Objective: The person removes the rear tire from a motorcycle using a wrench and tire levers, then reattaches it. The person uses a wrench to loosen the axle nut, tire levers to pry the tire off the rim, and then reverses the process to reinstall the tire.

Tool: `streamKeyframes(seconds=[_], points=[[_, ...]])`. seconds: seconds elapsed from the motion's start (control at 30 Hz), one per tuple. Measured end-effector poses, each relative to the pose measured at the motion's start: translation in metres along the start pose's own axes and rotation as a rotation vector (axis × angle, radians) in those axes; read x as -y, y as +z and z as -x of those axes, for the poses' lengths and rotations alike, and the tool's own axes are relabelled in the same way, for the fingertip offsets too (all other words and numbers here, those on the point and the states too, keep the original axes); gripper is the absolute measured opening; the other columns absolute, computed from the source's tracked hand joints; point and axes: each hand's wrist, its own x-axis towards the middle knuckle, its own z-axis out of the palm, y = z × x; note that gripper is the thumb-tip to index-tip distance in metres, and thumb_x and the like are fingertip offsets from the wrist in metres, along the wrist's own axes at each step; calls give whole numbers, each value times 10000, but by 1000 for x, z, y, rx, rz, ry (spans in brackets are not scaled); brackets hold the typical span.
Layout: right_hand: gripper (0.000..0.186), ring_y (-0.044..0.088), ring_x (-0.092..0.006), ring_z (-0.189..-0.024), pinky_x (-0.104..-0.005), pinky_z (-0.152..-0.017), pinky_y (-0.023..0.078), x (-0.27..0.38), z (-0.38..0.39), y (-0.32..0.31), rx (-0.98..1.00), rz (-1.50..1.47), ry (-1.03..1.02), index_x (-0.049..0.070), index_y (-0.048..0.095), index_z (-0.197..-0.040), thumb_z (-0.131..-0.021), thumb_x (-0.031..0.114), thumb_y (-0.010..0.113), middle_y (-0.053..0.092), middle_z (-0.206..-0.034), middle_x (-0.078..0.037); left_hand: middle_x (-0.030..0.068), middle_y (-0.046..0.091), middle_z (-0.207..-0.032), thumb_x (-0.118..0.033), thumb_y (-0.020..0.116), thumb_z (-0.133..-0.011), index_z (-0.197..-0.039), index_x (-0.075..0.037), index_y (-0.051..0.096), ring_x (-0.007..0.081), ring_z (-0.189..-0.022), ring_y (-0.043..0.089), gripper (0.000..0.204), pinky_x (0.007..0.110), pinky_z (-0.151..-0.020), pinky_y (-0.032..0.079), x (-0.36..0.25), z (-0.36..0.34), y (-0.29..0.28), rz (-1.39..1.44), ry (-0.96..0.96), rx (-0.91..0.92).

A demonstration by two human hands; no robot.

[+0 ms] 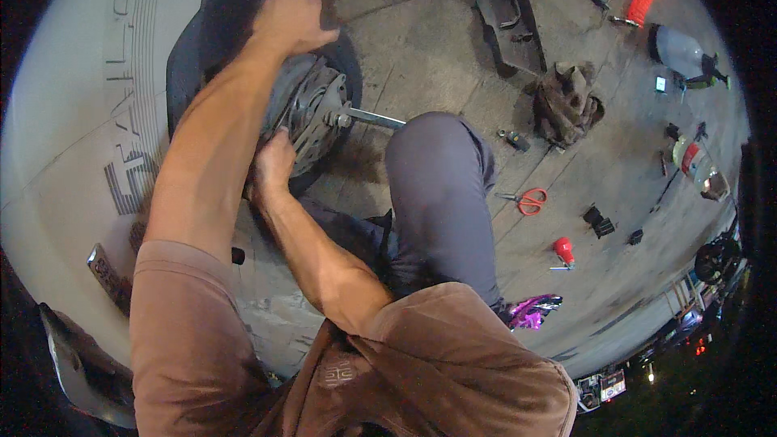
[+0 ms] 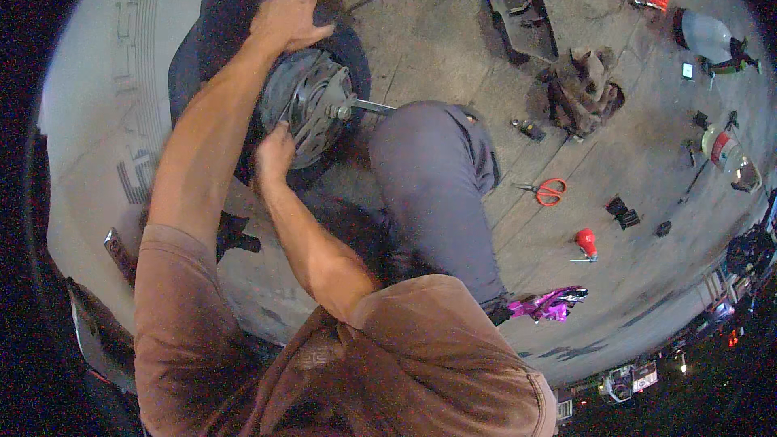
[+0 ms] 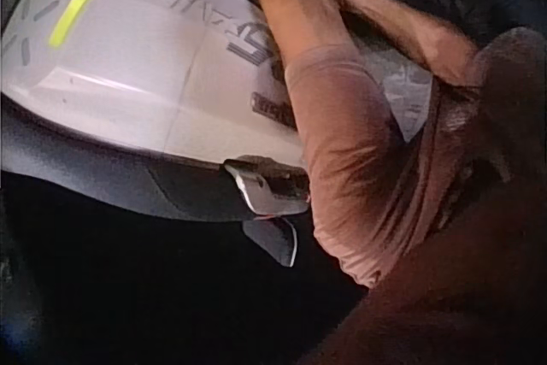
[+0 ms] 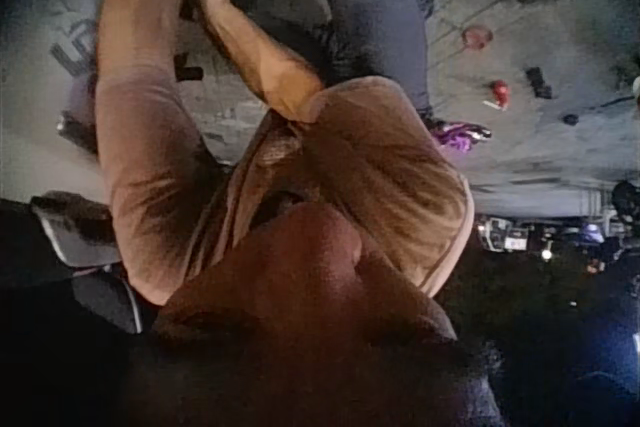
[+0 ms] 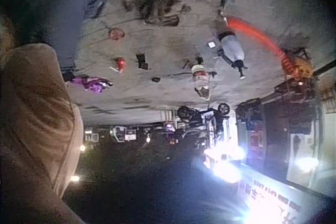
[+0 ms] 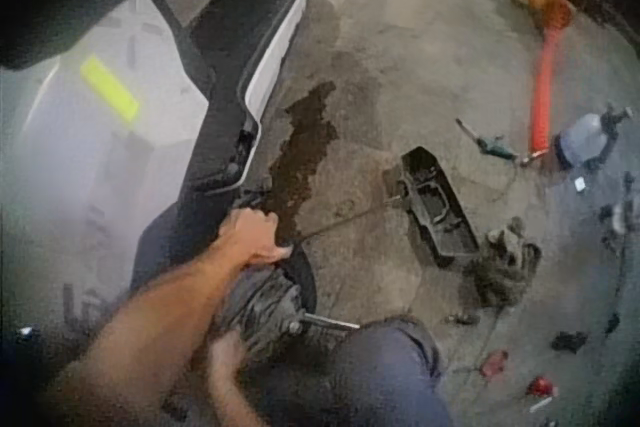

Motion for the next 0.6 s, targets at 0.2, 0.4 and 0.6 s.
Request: streamKeyframes(seconds=[0.2, 0.4, 0.6], points=[[358, 509, -204, -572, -360, -514, 421, -19, -8, -3, 145, -128, -62, 35, 547, -807, -947, 296, 347, 525, -687, -75, 213, 673, -1051, -612, 562, -815, -1172, -24, 603, 374, -986, 655, 689, 481, -851, 528, -1, 0, 1, -20, -4, -2], [315, 402, -175, -420, -327, -366, 320, -21, -9, -8, 211, -238, -48, 111, 449, -678, -921, 255, 309, 444, -581, -32, 218, 668, -1070, -614, 562, -811, -1191, -29, 594, 381, -997, 650, 698, 479, -867, 523, -1, -2, 2, -37, -12, -10], [326, 376, -181, -403, -337, -352, 299, -24, -10, -6, 275, -330, 1, 114, 430, -667, -921, 269, 296, 436, -561, -44, 185, 664, -1115, -600, 570, -798, -1140, -42, 640, 352, -1026, 644, 658, 466, -882, 516, -5, 2, 1, -48, -52, -63]])
